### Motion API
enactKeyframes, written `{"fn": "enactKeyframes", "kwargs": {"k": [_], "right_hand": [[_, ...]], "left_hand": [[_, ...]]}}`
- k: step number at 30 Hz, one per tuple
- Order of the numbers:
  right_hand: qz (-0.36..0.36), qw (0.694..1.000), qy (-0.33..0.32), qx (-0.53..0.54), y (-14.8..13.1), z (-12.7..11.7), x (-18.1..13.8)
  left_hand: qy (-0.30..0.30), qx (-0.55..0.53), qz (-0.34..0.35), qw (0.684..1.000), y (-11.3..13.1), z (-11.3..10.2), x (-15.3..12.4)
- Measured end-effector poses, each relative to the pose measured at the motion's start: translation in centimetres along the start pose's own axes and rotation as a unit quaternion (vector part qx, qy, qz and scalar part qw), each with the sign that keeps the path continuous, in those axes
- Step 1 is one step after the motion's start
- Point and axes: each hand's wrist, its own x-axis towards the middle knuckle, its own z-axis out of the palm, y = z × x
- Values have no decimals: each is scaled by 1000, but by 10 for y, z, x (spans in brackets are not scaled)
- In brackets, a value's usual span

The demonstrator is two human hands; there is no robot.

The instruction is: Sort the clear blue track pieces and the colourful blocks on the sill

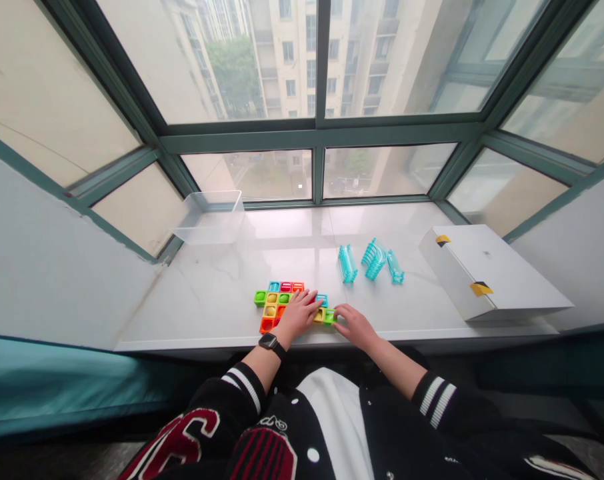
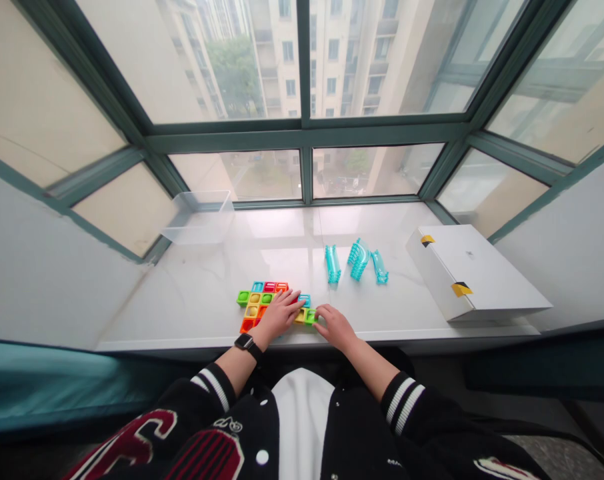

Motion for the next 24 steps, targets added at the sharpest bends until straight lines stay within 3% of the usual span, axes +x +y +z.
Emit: {"fn": "enactKeyframes", "kwargs": {"k": [5,12,24], "right_hand": [[14,1000,6,11,9,-3,-9],[86,995,48,3,35,-11,-12],[159,986,38,-45,54,-28,-24]], "left_hand": [[10,-2,-26,1000,-6,-1,-4],[21,-19,-35,999,-10,-2,-7],[55,-77,-44,995,-15,-3,-10]]}}
